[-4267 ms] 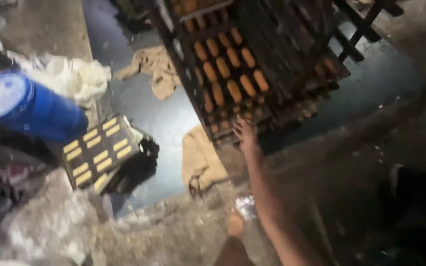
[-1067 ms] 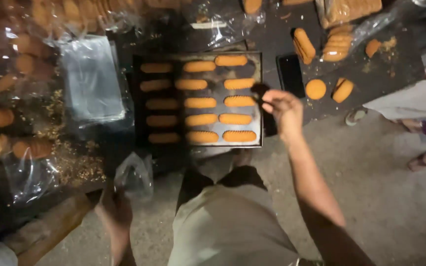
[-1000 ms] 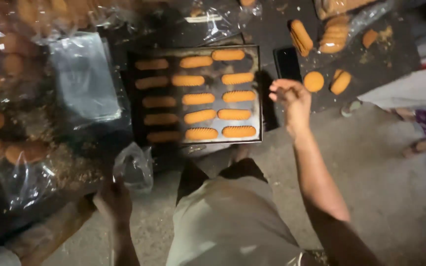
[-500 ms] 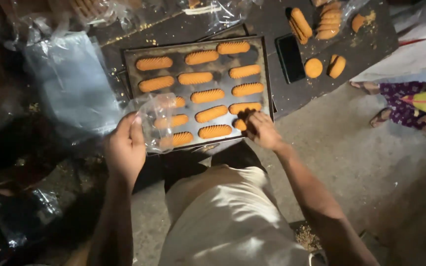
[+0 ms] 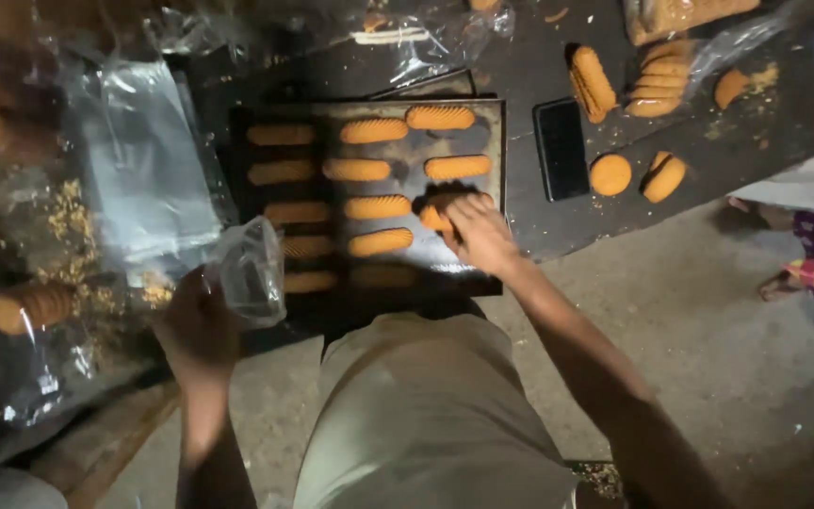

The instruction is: The person is taking biscuits from a baking tray and packing them into plastic bags.

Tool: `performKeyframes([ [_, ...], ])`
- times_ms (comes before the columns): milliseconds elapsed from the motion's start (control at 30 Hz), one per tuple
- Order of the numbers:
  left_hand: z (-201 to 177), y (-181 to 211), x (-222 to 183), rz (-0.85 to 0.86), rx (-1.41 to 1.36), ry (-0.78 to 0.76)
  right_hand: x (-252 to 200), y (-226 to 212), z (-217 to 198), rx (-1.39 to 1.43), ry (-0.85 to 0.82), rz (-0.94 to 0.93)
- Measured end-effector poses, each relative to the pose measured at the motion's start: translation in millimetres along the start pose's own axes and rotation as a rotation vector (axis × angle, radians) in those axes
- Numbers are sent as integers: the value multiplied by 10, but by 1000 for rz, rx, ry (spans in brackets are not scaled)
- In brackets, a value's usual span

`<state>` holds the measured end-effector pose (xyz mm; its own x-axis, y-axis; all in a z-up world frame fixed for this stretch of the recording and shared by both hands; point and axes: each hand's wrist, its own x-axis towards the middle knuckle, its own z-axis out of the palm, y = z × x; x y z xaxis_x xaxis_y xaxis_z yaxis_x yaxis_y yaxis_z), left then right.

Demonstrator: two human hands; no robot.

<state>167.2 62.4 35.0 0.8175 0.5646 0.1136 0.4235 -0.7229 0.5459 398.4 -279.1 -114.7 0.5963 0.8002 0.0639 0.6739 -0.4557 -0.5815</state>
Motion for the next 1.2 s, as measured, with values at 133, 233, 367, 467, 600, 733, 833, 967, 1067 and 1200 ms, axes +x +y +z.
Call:
performKeyframes([
  [133,31,316,-199,-242,63,33,228,49,-255,-240,-11,-122],
  [233,92,348,-319,-383,-16,65,236,187,-237,-249,-40,-219],
  [367,69,378,-426,-391,-10,92,214,343,-138,-198,-73,-218],
  [467,47,452,-414,-373,-36,98,269,316,-201,-217,-79,-201],
  [600,24,516,-400,-358,-80,121,332,267,-248,-253,-92,-244],
  [733,17,519,-391,-390,-11,116,432,408,-250,-259,-136,-199],
  [833,21,504,-395,-420,-28,102,634,445,-343,-229,-121,-108],
  [967,103,354,-366,-348,-111,92,744,481,-322,-270,-124,-121],
  [1067,124,205,-234,-193,-34,80,696,363,-389,-262,-72,-108],
  [1200,19,104,78,-31,-118,69,480,162,-332,-119,-133,175],
])
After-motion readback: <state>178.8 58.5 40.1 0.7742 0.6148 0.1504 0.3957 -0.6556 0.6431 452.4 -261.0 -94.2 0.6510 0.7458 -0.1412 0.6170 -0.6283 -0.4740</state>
